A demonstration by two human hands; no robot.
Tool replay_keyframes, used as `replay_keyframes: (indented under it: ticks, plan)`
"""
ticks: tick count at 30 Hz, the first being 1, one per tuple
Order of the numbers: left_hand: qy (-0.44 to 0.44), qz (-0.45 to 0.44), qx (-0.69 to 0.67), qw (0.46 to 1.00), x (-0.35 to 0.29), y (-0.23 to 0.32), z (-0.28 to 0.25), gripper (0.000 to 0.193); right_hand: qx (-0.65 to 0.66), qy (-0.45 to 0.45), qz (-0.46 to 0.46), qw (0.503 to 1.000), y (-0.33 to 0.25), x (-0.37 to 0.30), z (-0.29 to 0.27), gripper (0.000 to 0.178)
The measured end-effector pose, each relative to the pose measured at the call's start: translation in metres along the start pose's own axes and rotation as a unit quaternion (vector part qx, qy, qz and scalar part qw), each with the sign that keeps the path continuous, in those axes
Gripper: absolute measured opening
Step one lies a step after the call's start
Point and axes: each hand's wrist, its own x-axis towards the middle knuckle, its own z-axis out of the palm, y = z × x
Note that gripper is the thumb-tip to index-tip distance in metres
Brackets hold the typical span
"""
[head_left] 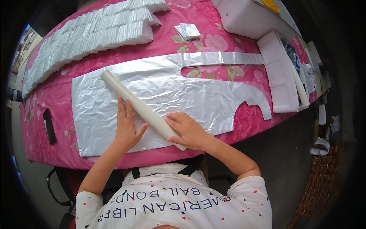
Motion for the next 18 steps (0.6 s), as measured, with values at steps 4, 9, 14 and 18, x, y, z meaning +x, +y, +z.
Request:
replay_keyframes:
  ticks: [4,9,14,18]
  plan:
    - [-0.012,0.049,-0.042,0.998,0.014,0.02,0.017,0.093,-0.186,0.04,0.017,0.982,0.048,-0.025,-0.008,0.059]
    - [-0.078,0.113,-0.036,0.99,0.037,0.054,0.034,0.092,-0.264,0.171,0.101,0.944,0.152,-0.077,-0.079,0.049]
    - [-0.132,0.172,-0.003,0.976,0.053,0.077,0.037,0.084,-0.285,0.247,0.338,0.862,0.203,-0.149,-0.128,0.042]
    - [-0.134,0.181,0.007,0.974,0.059,0.083,0.039,0.083,-0.255,0.327,0.307,0.856,0.198,-0.163,-0.128,0.024]
